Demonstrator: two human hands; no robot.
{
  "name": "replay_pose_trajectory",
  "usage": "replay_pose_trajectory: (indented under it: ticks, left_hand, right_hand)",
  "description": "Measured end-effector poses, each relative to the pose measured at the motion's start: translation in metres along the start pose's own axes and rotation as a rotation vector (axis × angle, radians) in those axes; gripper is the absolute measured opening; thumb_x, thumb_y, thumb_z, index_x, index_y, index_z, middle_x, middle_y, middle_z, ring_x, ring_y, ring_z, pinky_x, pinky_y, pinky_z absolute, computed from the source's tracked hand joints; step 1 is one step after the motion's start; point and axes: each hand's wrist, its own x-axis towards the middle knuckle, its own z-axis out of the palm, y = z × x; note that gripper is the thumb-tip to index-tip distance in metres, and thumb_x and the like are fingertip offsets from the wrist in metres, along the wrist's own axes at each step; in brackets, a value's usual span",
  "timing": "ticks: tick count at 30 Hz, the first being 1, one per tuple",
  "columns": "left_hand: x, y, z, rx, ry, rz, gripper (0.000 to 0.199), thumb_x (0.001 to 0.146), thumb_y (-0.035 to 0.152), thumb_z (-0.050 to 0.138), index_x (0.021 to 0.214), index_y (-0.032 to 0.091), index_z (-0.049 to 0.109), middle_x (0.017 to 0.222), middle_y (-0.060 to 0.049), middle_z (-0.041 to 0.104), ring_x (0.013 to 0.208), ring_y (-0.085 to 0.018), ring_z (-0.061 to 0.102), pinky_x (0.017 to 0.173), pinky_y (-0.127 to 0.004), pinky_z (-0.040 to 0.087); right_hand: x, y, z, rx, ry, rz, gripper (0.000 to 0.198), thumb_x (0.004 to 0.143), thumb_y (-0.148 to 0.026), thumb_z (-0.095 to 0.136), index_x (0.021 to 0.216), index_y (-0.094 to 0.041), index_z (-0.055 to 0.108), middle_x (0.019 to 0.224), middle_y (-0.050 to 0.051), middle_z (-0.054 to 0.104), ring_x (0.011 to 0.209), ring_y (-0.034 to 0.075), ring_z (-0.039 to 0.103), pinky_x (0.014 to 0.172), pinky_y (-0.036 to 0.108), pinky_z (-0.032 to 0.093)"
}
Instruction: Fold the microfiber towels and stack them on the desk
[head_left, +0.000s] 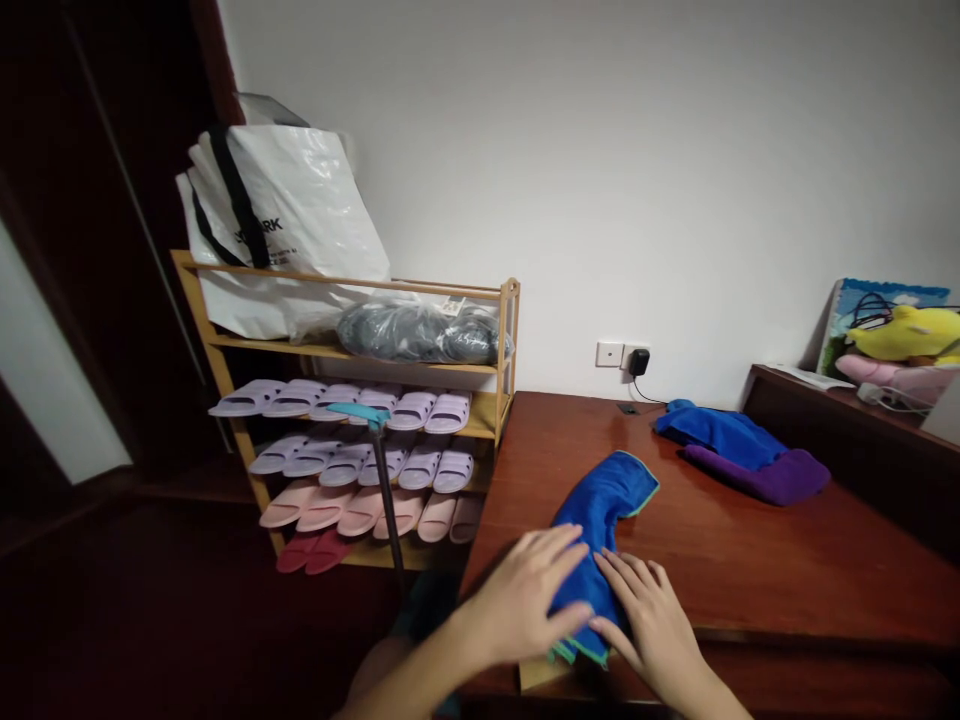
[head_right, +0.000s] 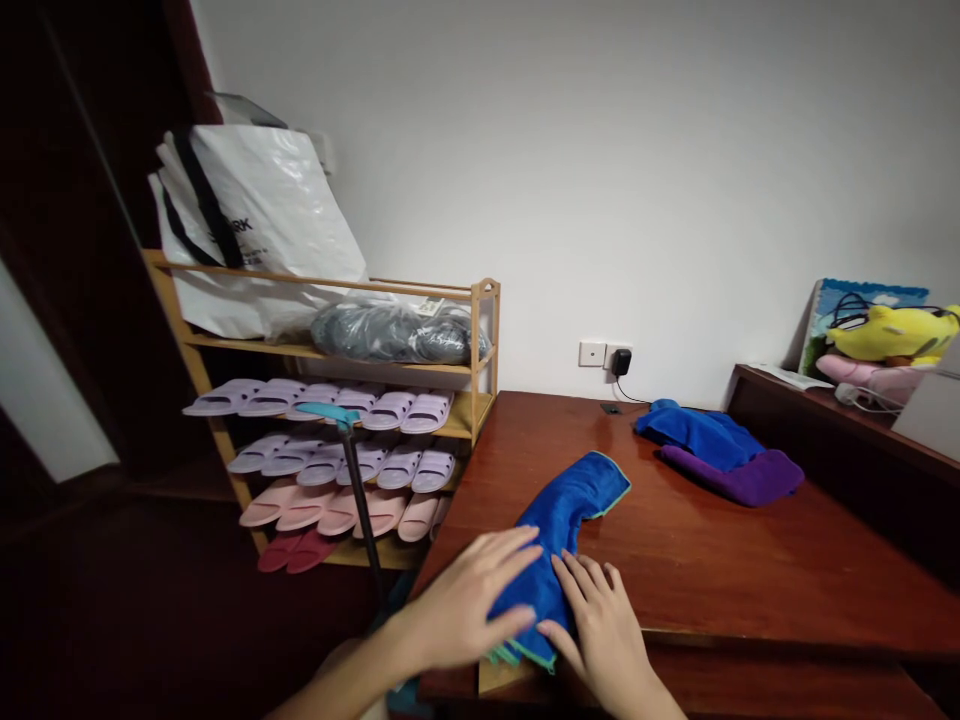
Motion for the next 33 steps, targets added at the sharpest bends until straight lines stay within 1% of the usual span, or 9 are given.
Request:
replay_pose_trajectory:
  ticks: [2, 5, 9, 11, 14, 19, 23, 26, 33]
  left_hand:
    - [-0.003, 0.019, 0.012, 0.036, -0.101, 0.102, 0.082, 0.081, 0.06, 0.054, 0.145, 0.019, 0.024, 0.151, -0.01, 0.023, 0.137, -0.028, 0.022, 0.111, -0.045, 0.02]
    - [-0.001, 0.025, 0.04, 0.136, -0.151, 0.095, 0.091, 0.079, 0.066, 0.053, 0.146, 0.014, 0.021, 0.152, -0.013, 0.018, 0.139, -0.031, 0.012, 0.111, -0.052, 0.012]
    - [0.007, 0.016, 0.058, 0.214, -0.147, 0.051, 0.074, 0.083, 0.051, 0.055, 0.143, 0.017, 0.029, 0.15, -0.013, 0.023, 0.138, -0.03, 0.017, 0.111, -0.053, 0.013]
    - [0.009, 0.013, 0.059, 0.236, -0.151, 0.042, 0.066, 0.081, 0.035, 0.061, 0.14, 0.021, 0.035, 0.148, -0.011, 0.03, 0.136, -0.03, 0.023, 0.11, -0.054, 0.017]
    - [0.008, 0.006, 0.059, 0.234, -0.118, 0.067, 0.066, 0.074, 0.017, 0.063, 0.136, 0.025, 0.041, 0.144, -0.008, 0.038, 0.134, -0.029, 0.03, 0.109, -0.052, 0.02]
    - [0.006, -0.003, 0.053, 0.057, -0.068, 0.107, 0.044, 0.082, 0.032, 0.06, 0.125, 0.03, 0.054, 0.14, -0.004, 0.045, 0.128, -0.027, 0.041, 0.11, -0.046, 0.023]
    - [0.014, 0.007, 0.025, -0.168, -0.11, -0.098, 0.025, 0.087, 0.036, 0.054, 0.11, 0.039, 0.064, 0.132, 0.004, 0.053, 0.124, -0.024, 0.046, 0.109, -0.044, 0.026]
    - [0.018, 0.014, 0.008, -0.339, -0.084, -0.234, 0.026, 0.091, 0.032, 0.046, 0.103, 0.042, 0.067, 0.126, 0.006, 0.058, 0.122, -0.021, 0.048, 0.108, -0.044, 0.027]
    - [0.006, -0.005, 0.004, -0.455, -0.072, -0.487, 0.026, 0.085, 0.041, 0.054, 0.108, 0.038, 0.066, 0.112, 0.003, 0.067, 0.111, -0.025, 0.056, 0.093, -0.04, 0.043]
  right_hand:
    - [-0.004, 0.001, 0.002, -0.034, 0.113, -0.007, 0.052, 0.085, -0.052, 0.051, 0.126, -0.021, 0.05, 0.124, 0.006, 0.056, 0.106, 0.021, 0.053, 0.09, 0.038, 0.043]
    - [-0.009, 0.006, -0.007, -0.039, 0.209, -0.064, 0.04, 0.083, -0.047, 0.056, 0.115, -0.022, 0.056, 0.11, 0.002, 0.063, 0.095, 0.016, 0.057, 0.085, 0.032, 0.046]
    - [-0.01, 0.02, -0.035, 0.047, 0.177, -0.166, 0.032, 0.084, -0.043, 0.057, 0.111, -0.026, 0.056, 0.102, -0.004, 0.065, 0.092, 0.011, 0.059, 0.084, 0.025, 0.047]
    - [-0.009, 0.031, -0.047, 0.122, 0.148, -0.16, 0.021, 0.087, -0.037, 0.053, 0.105, -0.026, 0.056, 0.098, -0.005, 0.065, 0.091, 0.008, 0.059, 0.085, 0.021, 0.046]
    - [-0.006, 0.047, -0.051, 0.131, 0.235, -0.1, 0.021, 0.089, -0.032, 0.051, 0.107, -0.024, 0.055, 0.105, -0.002, 0.064, 0.098, 0.009, 0.058, 0.086, 0.02, 0.046]
    - [0.006, 0.056, -0.026, 0.0, 0.228, -0.052, 0.049, 0.088, -0.042, 0.049, 0.13, -0.018, 0.043, 0.128, 0.005, 0.053, 0.112, 0.017, 0.053, 0.085, 0.03, 0.048]
    - [0.016, 0.055, -0.005, -0.015, 0.202, -0.114, 0.037, 0.083, -0.045, 0.055, 0.111, -0.021, 0.059, 0.105, 0.003, 0.066, 0.089, 0.019, 0.061, 0.074, 0.032, 0.049]
    - [0.015, 0.06, 0.001, 0.039, 0.235, -0.159, 0.04, 0.078, -0.052, 0.059, 0.101, -0.02, 0.063, 0.09, 0.004, 0.067, 0.078, 0.018, 0.061, 0.068, 0.031, 0.048]
    - [-0.001, 0.072, -0.001, 0.141, 0.172, -0.219, 0.041, 0.075, -0.054, 0.062, 0.105, -0.027, 0.061, 0.091, 0.002, 0.065, 0.078, 0.017, 0.06, 0.066, 0.027, 0.05]
